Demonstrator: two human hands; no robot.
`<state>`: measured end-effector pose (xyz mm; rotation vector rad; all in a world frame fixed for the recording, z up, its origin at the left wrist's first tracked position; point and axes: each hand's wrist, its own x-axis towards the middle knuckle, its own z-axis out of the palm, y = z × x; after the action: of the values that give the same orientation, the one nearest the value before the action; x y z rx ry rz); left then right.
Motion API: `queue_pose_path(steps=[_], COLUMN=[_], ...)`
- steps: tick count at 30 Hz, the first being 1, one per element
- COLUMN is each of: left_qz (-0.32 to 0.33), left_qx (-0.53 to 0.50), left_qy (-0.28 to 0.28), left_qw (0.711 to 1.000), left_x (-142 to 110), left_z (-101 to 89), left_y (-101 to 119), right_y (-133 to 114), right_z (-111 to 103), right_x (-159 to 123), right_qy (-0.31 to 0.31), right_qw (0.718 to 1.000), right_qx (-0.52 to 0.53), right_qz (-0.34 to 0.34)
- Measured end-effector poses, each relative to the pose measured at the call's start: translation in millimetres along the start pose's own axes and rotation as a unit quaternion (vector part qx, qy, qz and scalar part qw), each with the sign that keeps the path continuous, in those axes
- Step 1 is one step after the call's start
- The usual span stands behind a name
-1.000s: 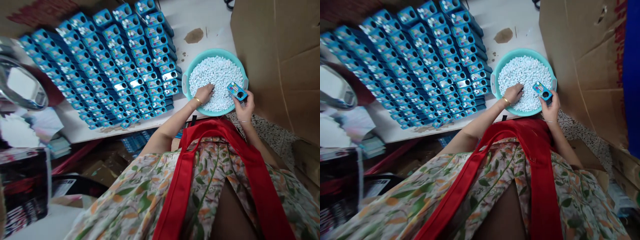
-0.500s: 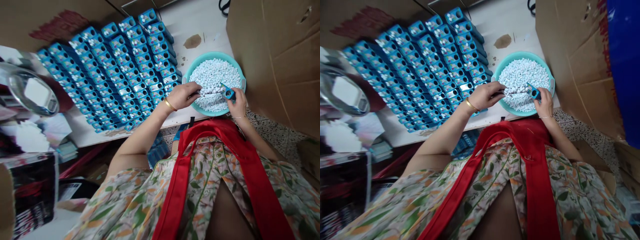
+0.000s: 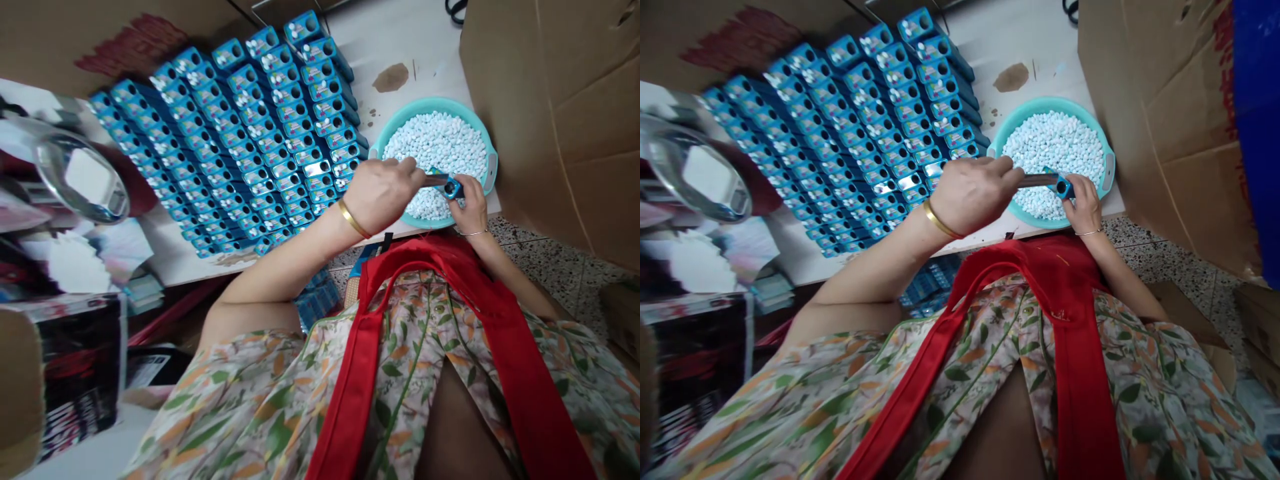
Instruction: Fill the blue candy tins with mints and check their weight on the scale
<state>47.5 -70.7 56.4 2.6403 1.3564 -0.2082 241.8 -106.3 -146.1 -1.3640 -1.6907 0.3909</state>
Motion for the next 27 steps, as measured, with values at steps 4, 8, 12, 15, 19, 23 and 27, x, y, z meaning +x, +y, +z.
queue_pose_path(steps=[4, 8, 12, 15, 19, 23, 27], left_qz=[-0.057, -0.081, -0.06, -0.041, -0.015, 0.004, 0.036], left_qx=[0.033, 0.056, 0.001, -0.033, -0.072, -0.134, -0.173], left_qy=[-0.022, -0.114, -0.115, -0.103, -0.081, -0.056, -0.025], left_qw=[0.998, 0.989, 0.991, 0.993, 0.994, 0.989, 0.984], left_x=[2.8, 22.7, 55.3, 73.6, 79.9, 72.5, 58.0], left_z=[36.6, 103.7, 150.3, 163.2, 170.0, 166.8, 144.4], left_y=[-50.1, -71.6, -54.3, -46.6, -53.1, -59.1, -64.7], right_y=[3.9, 7.3, 10.3, 13.9, 21.3, 25.1, 23.0], right_z=[-11.9, -25.2, -31.2, -27.9, -19.4, -17.3, -22.8], right_x=[-5.0, -8.2, -8.3, -8.4, -9.3, -8.4, -6.6], right_qy=[0.029, 0.068, 0.093, 0.112, 0.13, 0.129, 0.147], right_qw=[0.999, 0.996, 0.992, 0.988, 0.983, 0.983, 0.981], right_qx=[0.013, 0.024, 0.022, 0.037, 0.066, 0.067, 0.066], right_qz=[0.025, 0.052, 0.08, 0.102, 0.113, 0.114, 0.112])
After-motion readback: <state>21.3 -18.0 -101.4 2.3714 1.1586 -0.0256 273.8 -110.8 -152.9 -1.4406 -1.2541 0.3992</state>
